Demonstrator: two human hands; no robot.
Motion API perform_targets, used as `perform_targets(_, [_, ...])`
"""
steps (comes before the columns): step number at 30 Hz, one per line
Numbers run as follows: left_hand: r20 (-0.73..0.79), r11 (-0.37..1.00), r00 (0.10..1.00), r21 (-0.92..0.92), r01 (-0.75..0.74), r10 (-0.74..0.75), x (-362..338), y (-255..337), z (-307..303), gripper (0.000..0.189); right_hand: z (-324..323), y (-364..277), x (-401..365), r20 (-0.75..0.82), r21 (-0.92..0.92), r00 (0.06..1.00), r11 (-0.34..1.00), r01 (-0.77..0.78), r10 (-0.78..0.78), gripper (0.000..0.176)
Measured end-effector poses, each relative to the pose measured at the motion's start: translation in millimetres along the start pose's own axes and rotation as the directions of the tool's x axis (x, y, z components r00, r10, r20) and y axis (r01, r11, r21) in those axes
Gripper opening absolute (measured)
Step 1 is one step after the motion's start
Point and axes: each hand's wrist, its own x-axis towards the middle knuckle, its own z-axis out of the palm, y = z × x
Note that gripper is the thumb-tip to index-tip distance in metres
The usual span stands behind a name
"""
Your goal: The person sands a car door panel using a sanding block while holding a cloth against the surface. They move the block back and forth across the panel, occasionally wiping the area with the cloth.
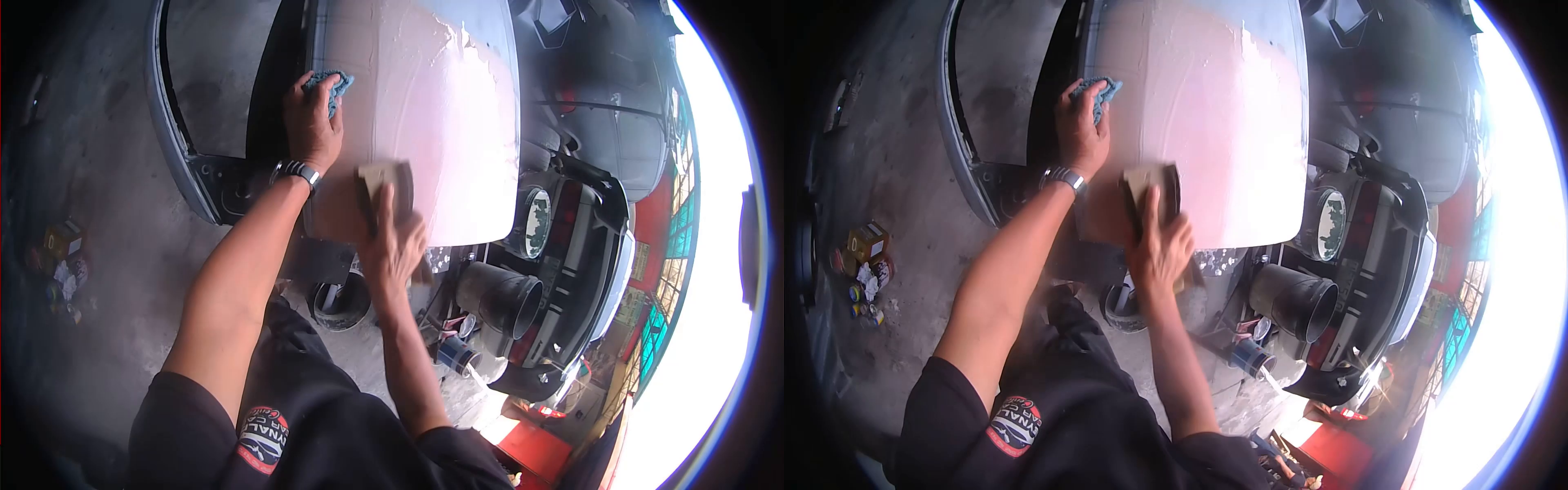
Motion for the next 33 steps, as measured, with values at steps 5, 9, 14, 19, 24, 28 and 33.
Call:
perform_targets(5, [0.004,1.000,1.000,-0.003,-0.002,0.002,2,-3,-1,0.042,22,-2,83,-0.072,-0.009,0.997,1.000,0.001,-0.001,0.074])
perform_targets(9, [-0.004,1.000,1.000,-0.003,-0.011,0.011,2,2,-2,0.042,58,6,255,-0.176,0.112,0.984,0.994,-0.005,0.025,0.058])
perform_targets(14, [0.001,0.999,1.000,-0.038,-0.008,0.008,-1,1,-4,0.042,35,7,170,-0.097,0.104,0.994,0.992,0.066,-0.056,0.072])
perform_targets(19, [0.004,0.999,0.999,-0.004,0.035,-0.035,1,3,-3,0.042,-8,2,-14,0.063,-0.006,0.996,0.998,0.056,-0.056,0.078])
perform_targets(24, [0.024,0.999,1.000,-0.038,0.007,-0.006,2,3,-7,0.041,35,10,151,-0.094,0.066,0.991,0.993,0.102,-0.095,0.066])
perform_targets(28, [0.003,1.000,1.000,0.015,-0.008,0.008,3,3,-4,0.042,61,20,282,-0.097,0.052,0.995,0.998,0.030,-0.025,0.057])
perform_targets(33, [0.013,0.999,1.000,-0.040,-0.017,0.018,1,1,-4,0.039,35,22,126,-0.152,0.030,0.974,0.985,0.172,-0.166,0.079])
